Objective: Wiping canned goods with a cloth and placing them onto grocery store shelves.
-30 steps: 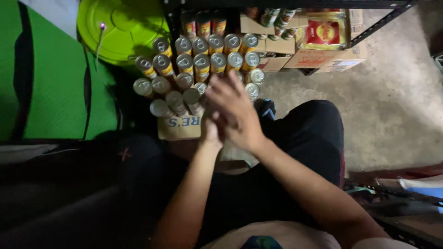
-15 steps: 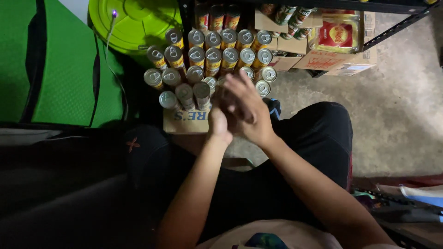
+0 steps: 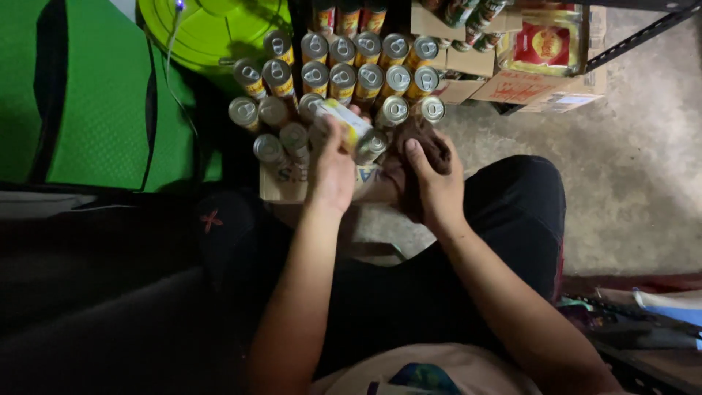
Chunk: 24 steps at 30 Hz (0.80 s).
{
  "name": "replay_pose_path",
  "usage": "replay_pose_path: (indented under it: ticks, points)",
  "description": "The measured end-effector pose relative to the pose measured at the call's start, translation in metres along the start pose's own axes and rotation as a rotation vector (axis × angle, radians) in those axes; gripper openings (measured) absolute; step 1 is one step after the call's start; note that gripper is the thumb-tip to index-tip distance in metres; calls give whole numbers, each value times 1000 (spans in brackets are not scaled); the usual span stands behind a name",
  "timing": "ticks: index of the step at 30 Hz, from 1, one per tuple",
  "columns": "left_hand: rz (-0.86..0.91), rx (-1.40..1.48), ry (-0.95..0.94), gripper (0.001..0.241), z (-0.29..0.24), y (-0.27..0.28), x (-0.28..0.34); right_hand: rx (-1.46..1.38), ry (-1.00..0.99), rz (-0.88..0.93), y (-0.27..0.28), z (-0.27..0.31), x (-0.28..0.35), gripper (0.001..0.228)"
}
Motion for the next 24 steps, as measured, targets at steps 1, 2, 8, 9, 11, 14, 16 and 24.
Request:
replay_pose_path:
  ticks: [1,2,8,9,11,14,16,24]
  points:
    - [3,-31,41,59,6,-4,-1,115,76,-12,2,14,-5,38]
    - [6,-31,38,59,11,-5,1,115,80,-11,-1,19,-5,38]
    - [-75,-132,143,43,37,0,12,235,267,270,-36,60,16,34]
    - [-102,-111,105,43,31,6,9,519,300,293,-40,67,16,35]
    - [-132,-94,72,42,26,17,8,800,324,310,-41,73,15,36]
    - [-106,-131,88,37,27,17,11,781,283,310,-37,73,10,39]
    - [-37,-94,139,41,30,-2,16,636,266,352,-44,83,15,35]
    - [37,-120,58,46,17,-20,20,507,193,177,-17,51,-15,23]
Point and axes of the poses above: each hand's wrist, its own x-axis away from the middle knuckle, its own y-axis out of the back of the hand, z = x × y, the point moved 10 cm from there along -x, towards the middle knuckle, and after that the axes turned 1 degree about -z, right-handed, at the moved point
